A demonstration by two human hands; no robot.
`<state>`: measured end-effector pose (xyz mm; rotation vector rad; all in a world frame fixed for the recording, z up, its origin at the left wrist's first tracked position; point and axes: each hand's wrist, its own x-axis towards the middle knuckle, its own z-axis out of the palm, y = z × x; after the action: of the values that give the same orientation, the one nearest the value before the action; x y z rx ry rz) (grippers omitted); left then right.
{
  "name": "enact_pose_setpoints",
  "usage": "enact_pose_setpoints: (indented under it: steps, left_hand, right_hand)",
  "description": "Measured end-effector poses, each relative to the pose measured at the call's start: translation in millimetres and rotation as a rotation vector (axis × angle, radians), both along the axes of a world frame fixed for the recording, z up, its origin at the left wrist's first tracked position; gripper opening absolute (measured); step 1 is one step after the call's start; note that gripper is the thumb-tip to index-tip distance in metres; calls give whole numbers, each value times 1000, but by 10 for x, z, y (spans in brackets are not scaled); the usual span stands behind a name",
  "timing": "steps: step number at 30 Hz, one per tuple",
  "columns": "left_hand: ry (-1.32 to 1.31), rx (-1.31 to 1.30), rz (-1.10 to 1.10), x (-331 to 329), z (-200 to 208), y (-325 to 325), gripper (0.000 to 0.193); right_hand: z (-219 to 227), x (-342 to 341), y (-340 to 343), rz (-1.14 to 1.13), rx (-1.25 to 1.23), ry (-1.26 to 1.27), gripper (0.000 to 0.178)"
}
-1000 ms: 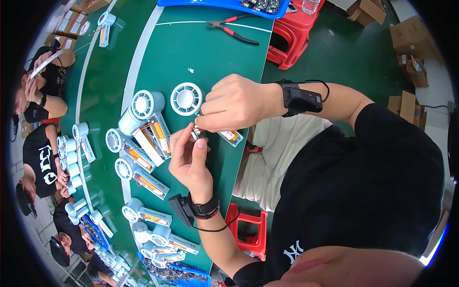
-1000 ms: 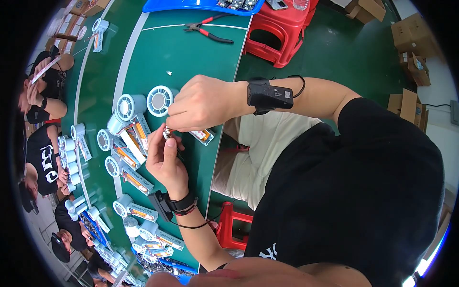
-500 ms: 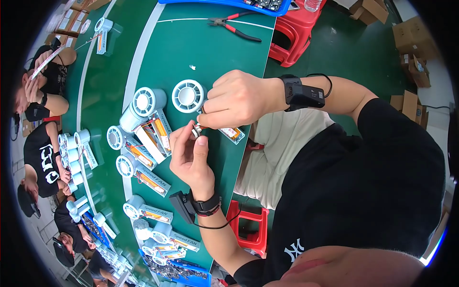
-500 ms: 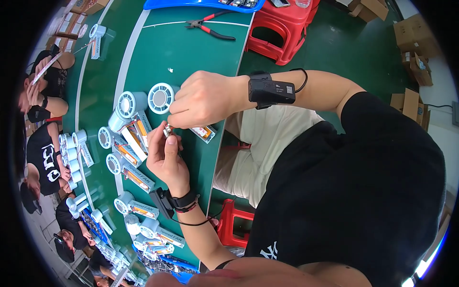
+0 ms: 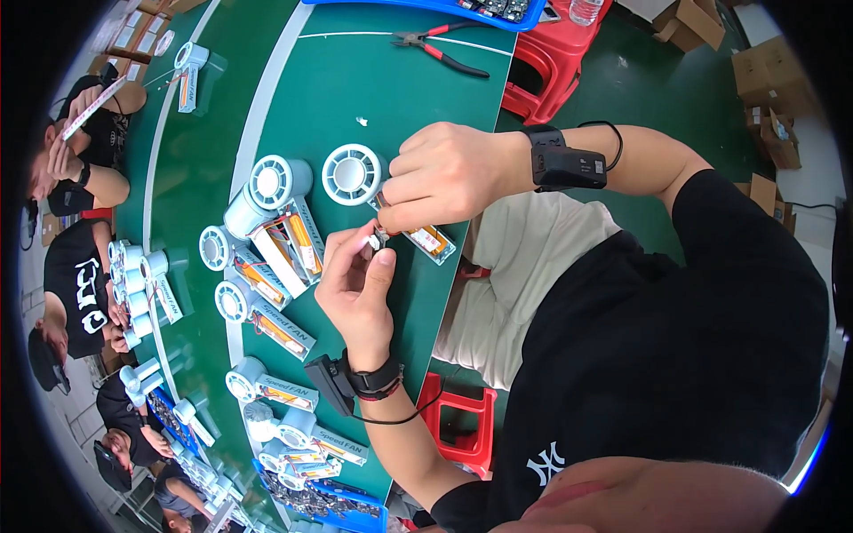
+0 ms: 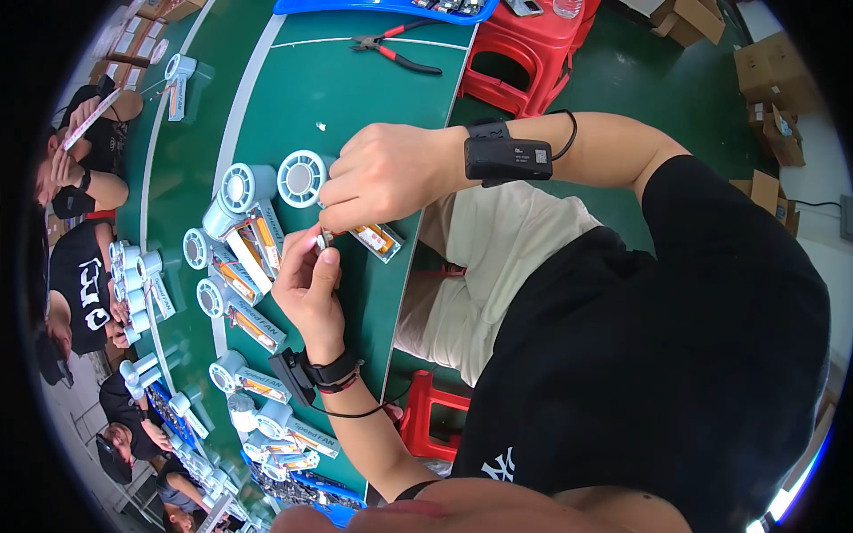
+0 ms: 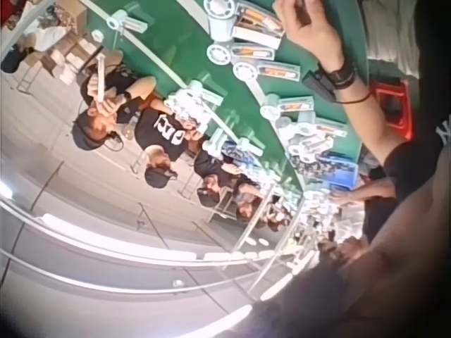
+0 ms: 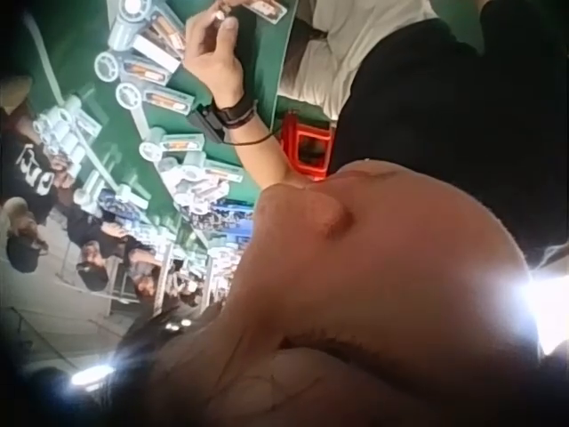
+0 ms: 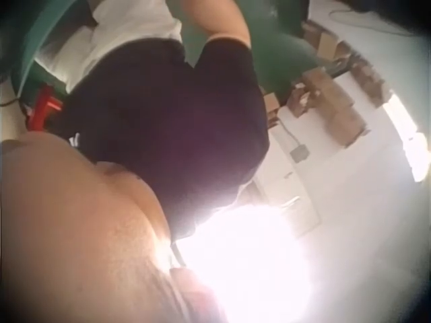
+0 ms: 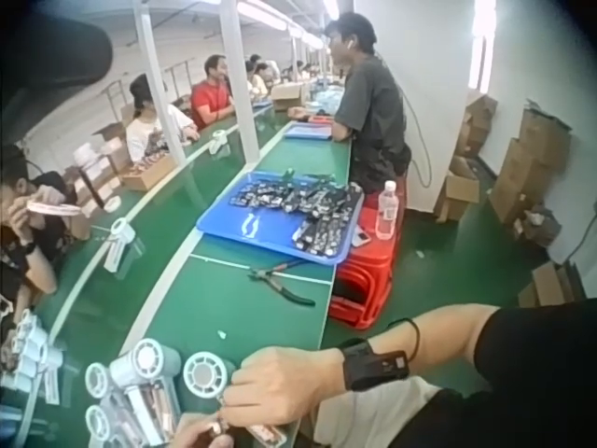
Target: The person picks up a circuit board and a battery, connects the battery wires to the board, and presses the components into a handheld fan casing. After fitting the assembly, the person sets the fan on the table and reaches for another circuit board.
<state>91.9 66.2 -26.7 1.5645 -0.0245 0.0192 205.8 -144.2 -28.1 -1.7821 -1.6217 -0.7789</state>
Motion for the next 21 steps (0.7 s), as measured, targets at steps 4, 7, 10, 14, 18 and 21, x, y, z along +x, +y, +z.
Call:
enact_pose_setpoints:
  steps: [4, 7, 10, 14, 18, 21]
  left_hand:
    - [35, 1, -47, -5, 5, 32, 25]
    - [-5, 51, -65, -9, 2, 36, 23]
    - [-8, 14, -69, 0, 44, 6, 24]
    - [-18, 21, -70, -24, 69, 9, 24]
    - [-102, 76, 27, -43, 9, -84, 28]
    - [-140, 81, 61, -29, -55, -107, 30]
  right_hand:
    - [-25, 38, 39, 43, 44, -57, 15]
    - [-32, 53, 36, 68, 67, -91, 18]
    - [-24, 63, 27, 81, 48, -95, 20]
    - [11, 87, 22, 96, 56, -134, 19]
    - [71, 1, -34, 41, -15, -28, 18]
    - [61, -142, -74, -10, 49, 423, 19]
